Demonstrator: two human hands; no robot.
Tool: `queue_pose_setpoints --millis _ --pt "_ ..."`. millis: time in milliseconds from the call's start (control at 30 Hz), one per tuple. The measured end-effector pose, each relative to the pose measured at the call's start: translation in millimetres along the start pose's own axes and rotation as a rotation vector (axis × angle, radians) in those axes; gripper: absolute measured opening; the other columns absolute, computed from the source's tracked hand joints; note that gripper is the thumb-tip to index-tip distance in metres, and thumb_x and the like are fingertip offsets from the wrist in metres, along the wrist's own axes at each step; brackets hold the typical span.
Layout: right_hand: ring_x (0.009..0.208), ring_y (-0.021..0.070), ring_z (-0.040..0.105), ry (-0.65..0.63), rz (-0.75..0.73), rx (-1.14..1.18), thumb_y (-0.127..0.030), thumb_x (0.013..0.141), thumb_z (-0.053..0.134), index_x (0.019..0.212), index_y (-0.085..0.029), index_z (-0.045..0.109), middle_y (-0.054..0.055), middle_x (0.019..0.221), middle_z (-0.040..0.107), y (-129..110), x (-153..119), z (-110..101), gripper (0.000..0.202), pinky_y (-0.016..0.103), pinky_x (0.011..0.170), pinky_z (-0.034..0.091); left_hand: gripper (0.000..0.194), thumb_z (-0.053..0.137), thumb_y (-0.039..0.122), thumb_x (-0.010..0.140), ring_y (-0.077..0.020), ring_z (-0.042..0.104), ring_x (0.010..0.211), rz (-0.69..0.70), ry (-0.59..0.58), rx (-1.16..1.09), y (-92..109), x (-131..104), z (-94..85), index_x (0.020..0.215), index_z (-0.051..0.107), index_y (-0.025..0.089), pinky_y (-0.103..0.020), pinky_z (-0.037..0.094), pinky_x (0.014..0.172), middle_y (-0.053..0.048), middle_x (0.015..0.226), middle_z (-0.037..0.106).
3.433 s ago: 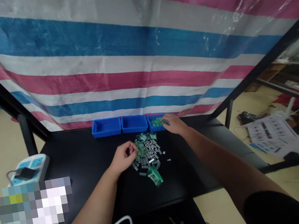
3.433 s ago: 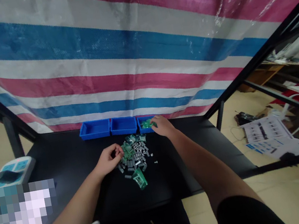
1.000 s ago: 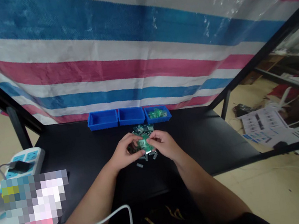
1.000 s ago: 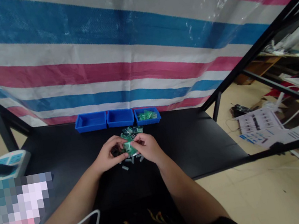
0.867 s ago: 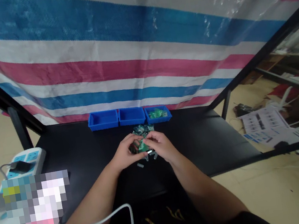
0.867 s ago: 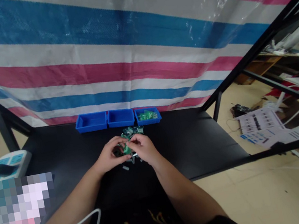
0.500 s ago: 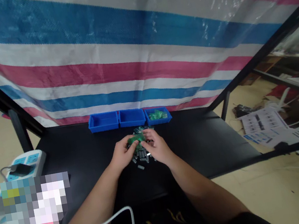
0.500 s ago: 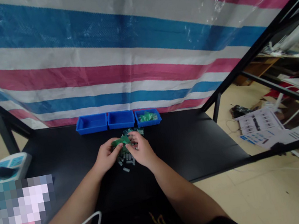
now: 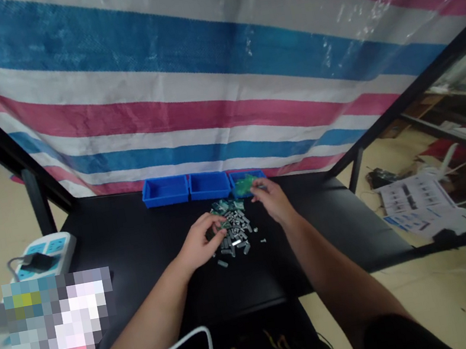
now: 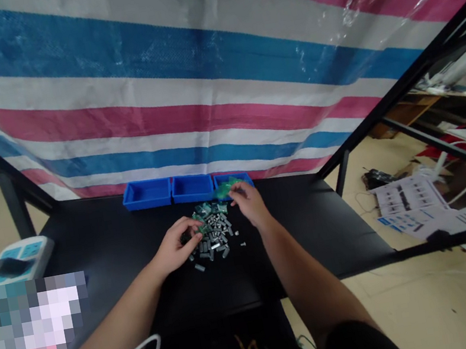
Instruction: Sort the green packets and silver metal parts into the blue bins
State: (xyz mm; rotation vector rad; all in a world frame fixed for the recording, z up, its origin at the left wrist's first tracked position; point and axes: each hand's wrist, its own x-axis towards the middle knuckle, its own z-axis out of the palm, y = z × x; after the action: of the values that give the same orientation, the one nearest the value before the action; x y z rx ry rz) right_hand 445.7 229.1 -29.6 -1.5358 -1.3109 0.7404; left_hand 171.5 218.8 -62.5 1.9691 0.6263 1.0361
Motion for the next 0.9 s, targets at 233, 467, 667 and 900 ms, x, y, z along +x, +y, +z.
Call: queue_pose_setpoints --millis 233,467,667,900 --pt "0.059 0.0142 0.064 0.021 0.07 -0.301 -0.034 0.085 0.067 0.094 -0.02 0.059 0.001 0.083 0.065 16.2 85.4 -36.2 0.019 0.029 0.06 0.054 0.017 0.063 0.028 0.092 -0.0164 0.057 0.081 -0.035 0.046 0.027 -8.4 0.0 -0.4 0.106 0.071 0.021 -0.029 0.051 0.073 -0.006 0.1 0.056" --pt "0.059 0.014 0.063 -0.061 0.012 -0.525 -0.014 0.082 0.061 0.1 -0.02 0.063 -0.002 0.074 0.064 20.2 97.7 -27.2 0.018 0.026 0.064 0.049 0.015 0.063 0.025 0.091 -0.016 0.057 0.081 -0.058 0.055 0.028 -12.2 0.4 -2.5 0.102 0.07 0.019 -0.029 0.05 0.074 -0.006 0.099 0.056" --pt "0.095 0.0232 0.061 -0.059 -0.168 -0.654 -0.008 0.078 0.059 0.082 -0.017 0.071 0.009 0.092 0.063 18.5 97.1 -17.4 0.016 0.036 0.097 0.047 0.013 0.063 0.026 0.091 -0.0156 0.056 0.08 -0.054 0.056 0.034 -14.6 0.7 -1.9 0.099 0.071 0.019 -0.029 0.049 0.073 -0.005 0.097 0.055" --pt "0.099 0.0239 0.06 -0.099 -0.352 -0.772 -0.021 0.083 0.066 0.097 -0.016 0.075 0.012 0.108 0.057 23.1 88.4 -20.1 0.017 0.037 0.099 0.05 0.011 0.064 0.024 0.09 -0.0147 0.055 0.077 -0.047 0.05 0.016 -14.4 0.4 -0.7 0.098 0.071 0.019 -0.028 0.047 0.07 -0.004 0.095 0.054"
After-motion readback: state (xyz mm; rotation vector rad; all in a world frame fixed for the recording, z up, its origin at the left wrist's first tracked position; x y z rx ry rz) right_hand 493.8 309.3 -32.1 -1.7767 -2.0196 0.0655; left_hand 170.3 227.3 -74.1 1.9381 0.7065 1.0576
